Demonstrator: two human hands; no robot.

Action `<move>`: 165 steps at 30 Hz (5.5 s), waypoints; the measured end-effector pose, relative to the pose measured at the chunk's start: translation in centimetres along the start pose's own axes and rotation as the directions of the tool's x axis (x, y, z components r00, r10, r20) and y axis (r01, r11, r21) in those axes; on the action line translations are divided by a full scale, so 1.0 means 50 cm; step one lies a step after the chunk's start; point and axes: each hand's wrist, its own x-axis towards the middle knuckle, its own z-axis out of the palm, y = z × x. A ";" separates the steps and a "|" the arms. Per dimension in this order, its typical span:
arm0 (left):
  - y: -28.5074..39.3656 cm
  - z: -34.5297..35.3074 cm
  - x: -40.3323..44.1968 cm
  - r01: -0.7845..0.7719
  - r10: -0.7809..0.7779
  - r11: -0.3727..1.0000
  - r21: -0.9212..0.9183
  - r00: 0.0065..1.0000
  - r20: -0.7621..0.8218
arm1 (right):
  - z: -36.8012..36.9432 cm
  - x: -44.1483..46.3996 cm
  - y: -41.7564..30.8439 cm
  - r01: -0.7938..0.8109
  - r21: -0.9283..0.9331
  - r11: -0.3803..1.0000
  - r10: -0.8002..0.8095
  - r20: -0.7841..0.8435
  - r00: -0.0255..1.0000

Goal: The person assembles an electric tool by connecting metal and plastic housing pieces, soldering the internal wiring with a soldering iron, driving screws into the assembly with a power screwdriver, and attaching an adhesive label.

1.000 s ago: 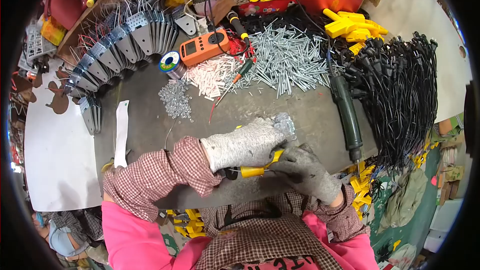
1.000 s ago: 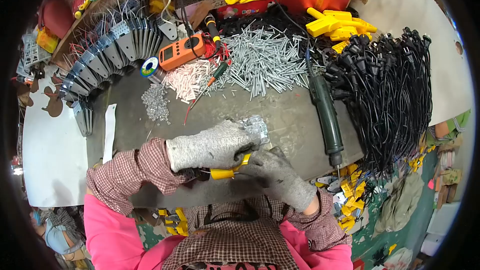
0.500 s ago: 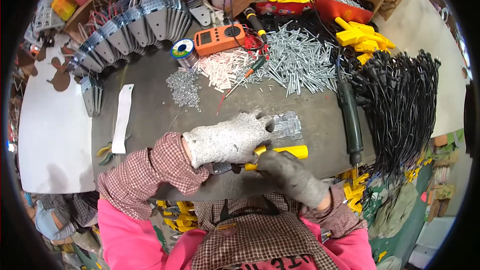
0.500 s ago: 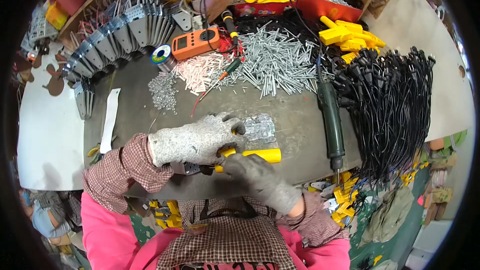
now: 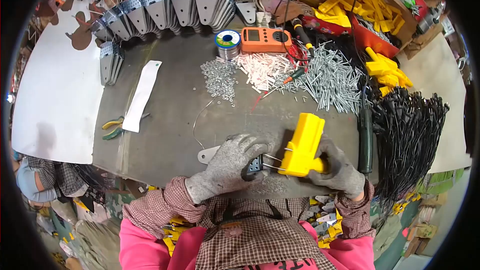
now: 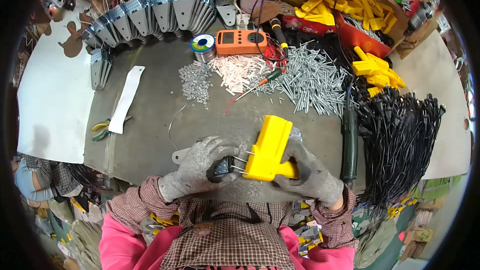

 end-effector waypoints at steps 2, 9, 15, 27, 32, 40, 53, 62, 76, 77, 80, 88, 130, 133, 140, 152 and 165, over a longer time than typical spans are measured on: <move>0.009 -0.001 -0.001 0.020 -0.025 0.998 -0.055 0.995 -0.096 | -0.005 0.003 0.043 -0.113 -0.090 0.990 0.121 0.083 0.989; 0.005 0.000 -0.004 0.030 -0.034 0.999 -0.031 0.991 -0.130 | -0.040 0.070 -0.017 -0.093 -0.302 0.949 0.170 0.242 0.955; -0.004 0.001 -0.008 0.015 -0.029 0.992 -0.123 0.993 -0.111 | -0.036 0.116 -0.067 0.013 -0.394 0.919 0.153 0.386 0.910; -0.006 0.001 -0.003 0.022 -0.040 0.990 -0.141 0.991 -0.125 | -0.032 0.124 -0.040 0.034 -0.465 0.885 0.174 0.398 0.901; -0.004 0.000 -0.003 0.080 -0.088 0.987 -0.141 0.995 -0.052 | -0.034 0.153 -0.028 -0.151 -0.326 0.933 0.293 0.447 0.845; 0.003 -0.004 0.002 0.079 -0.083 0.995 -0.056 0.994 -0.066 | -0.050 0.102 -0.037 -0.236 -0.128 0.963 0.235 -0.017 0.972; 0.015 0.021 0.000 0.125 -0.126 0.992 -0.022 0.991 -0.038 | -0.265 -0.098 0.061 0.110 0.626 0.772 0.408 -0.621 0.669; 0.022 0.004 0.013 0.111 -0.112 0.993 -0.041 0.993 -0.026 | -0.031 0.037 0.099 0.705 0.689 -0.169 0.244 -0.664 0.707; 0.043 -0.035 0.028 0.250 -0.247 0.954 -0.166 0.968 0.038 | 0.013 0.051 0.080 0.688 0.716 -0.122 0.247 -0.649 0.719; 0.023 -0.054 0.026 0.262 -0.261 0.955 -0.139 0.965 0.022 | 0.012 0.052 0.082 0.687 0.717 -0.117 0.241 -0.651 0.720; -0.081 -0.141 0.043 0.367 -0.330 0.930 0.023 0.862 -0.386 | 0.015 0.053 0.101 0.702 0.712 -0.022 0.243 -0.678 0.694; -0.224 -0.220 0.083 0.347 -0.437 0.564 0.749 0.895 -0.085 | 0.018 0.053 0.103 0.652 0.748 -0.121 0.178 -0.630 0.756; -0.009 -0.014 -0.001 0.137 -0.196 0.958 -0.252 0.954 -0.227 | 0.026 0.079 0.072 0.742 0.668 0.062 0.282 -0.725 0.629; -0.010 -0.004 -0.004 0.132 -0.189 0.964 -0.229 0.950 -0.249 | 0.033 0.088 0.071 0.749 0.653 -0.108 0.265 -0.707 0.655; 0.005 -0.023 0.008 0.262 -0.324 0.919 -0.296 0.928 -0.185 | 0.033 0.078 0.061 0.734 0.680 0.011 0.246 -0.713 0.657; -0.131 -0.126 0.142 -0.164 -0.006 0.581 0.797 0.979 0.205 | 0.025 0.016 0.080 0.774 0.633 0.029 0.153 -0.768 0.622; -0.060 -0.134 0.101 0.115 -0.002 0.789 0.603 0.983 -0.184 | 0.033 0.010 0.071 0.777 0.626 -0.074 0.141 -0.764 0.629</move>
